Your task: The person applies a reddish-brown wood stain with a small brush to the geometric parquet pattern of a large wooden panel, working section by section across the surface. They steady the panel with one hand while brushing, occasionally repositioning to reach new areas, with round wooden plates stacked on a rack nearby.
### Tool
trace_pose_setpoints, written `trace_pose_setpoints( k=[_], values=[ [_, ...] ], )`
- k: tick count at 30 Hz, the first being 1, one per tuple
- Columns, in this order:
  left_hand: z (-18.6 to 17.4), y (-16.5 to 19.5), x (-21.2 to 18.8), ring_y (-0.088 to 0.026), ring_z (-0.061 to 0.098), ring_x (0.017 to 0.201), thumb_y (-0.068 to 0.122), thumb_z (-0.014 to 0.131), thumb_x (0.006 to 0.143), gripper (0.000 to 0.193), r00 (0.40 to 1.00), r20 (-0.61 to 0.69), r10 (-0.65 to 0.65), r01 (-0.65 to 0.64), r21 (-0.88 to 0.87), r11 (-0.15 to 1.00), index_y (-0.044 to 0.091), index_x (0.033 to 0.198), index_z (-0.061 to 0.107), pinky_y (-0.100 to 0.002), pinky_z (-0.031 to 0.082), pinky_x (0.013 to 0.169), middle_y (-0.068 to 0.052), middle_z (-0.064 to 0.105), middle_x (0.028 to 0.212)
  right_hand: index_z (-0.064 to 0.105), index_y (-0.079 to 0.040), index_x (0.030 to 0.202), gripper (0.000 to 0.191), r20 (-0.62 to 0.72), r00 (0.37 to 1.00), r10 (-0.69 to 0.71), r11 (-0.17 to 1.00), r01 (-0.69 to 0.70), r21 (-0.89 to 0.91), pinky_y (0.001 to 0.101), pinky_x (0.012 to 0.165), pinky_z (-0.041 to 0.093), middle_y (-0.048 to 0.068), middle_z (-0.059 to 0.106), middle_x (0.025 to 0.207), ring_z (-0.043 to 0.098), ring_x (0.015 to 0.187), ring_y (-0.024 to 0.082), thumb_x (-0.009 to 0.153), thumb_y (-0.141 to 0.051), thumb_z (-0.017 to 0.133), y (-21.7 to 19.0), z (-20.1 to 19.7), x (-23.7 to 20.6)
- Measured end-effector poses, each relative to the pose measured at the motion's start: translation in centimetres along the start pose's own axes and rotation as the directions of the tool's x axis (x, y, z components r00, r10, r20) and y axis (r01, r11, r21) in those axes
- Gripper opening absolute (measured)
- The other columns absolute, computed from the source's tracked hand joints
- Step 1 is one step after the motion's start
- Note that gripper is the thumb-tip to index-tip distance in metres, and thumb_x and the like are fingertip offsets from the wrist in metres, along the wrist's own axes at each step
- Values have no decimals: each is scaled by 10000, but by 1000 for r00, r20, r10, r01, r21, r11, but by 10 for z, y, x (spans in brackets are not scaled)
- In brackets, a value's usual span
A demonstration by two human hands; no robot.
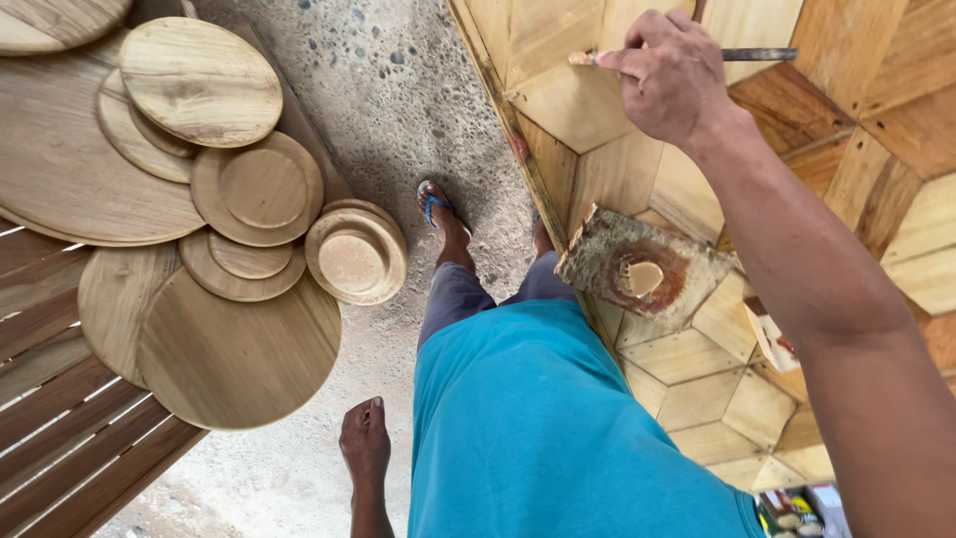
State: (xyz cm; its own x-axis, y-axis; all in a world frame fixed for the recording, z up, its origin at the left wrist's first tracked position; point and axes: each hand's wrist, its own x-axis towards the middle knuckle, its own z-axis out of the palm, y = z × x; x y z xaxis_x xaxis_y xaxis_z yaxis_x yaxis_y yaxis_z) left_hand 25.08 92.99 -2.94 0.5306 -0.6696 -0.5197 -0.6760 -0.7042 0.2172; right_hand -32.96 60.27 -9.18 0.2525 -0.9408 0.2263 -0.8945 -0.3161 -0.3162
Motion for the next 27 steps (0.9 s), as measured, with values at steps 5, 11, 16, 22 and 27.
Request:
trace_pose_setpoints(
  k=[5,11,16,22,27],
  values=[
    [-9,21,4,-306,697,987,364,641,980,383,1000,-21,-1,1,3,1000,10,1081,749,-416,541,876,-189,716,1089,834,-214,1072,271,12,1000,8,998,-8,55,350,908,538,8,659,1028,610,988,198,973,-34,656,8,-4,-2],
    [-10,35,4,-298,688,992,372,639,979,388,1000,-8,-23,23,43,999,17,1088,753,-416,535,877,-180,717,1089,823,-216,1043,234,28,1000,6,999,-7,35,335,913,549,-10,660,984,624,998,173,1020,-55,654,17,-2,-5],
    [-8,37,4,-287,693,990,382,637,979,395,999,2,-36,36,29,999,22,1094,748,-409,536,878,-173,722,1080,822,-191,1061,185,43,994,103,993,-106,54,306,775,551,41,663,1017,625,957,194,1060,-89,668,5,0,-11],
    [-5,32,17,-285,688,967,367,642,991,382,999,19,37,-38,69,997,9,1076,744,-397,530,870,-178,720,1059,813,-125,1152,166,25,901,434,866,-425,264,308,638,519,80,636,966,601,791,165,1069,-135,670,-49,22,-28],
    [-15,42,55,-277,678,899,339,654,974,348,983,58,176,-174,-27,984,6,1031,734,-387,533,830,-155,715,979,807,-112,1146,146,-8,803,596,775,-573,266,316,548,491,72,634,928,591,736,195,1042,-143,709,-74,32,-16]
  ],
)
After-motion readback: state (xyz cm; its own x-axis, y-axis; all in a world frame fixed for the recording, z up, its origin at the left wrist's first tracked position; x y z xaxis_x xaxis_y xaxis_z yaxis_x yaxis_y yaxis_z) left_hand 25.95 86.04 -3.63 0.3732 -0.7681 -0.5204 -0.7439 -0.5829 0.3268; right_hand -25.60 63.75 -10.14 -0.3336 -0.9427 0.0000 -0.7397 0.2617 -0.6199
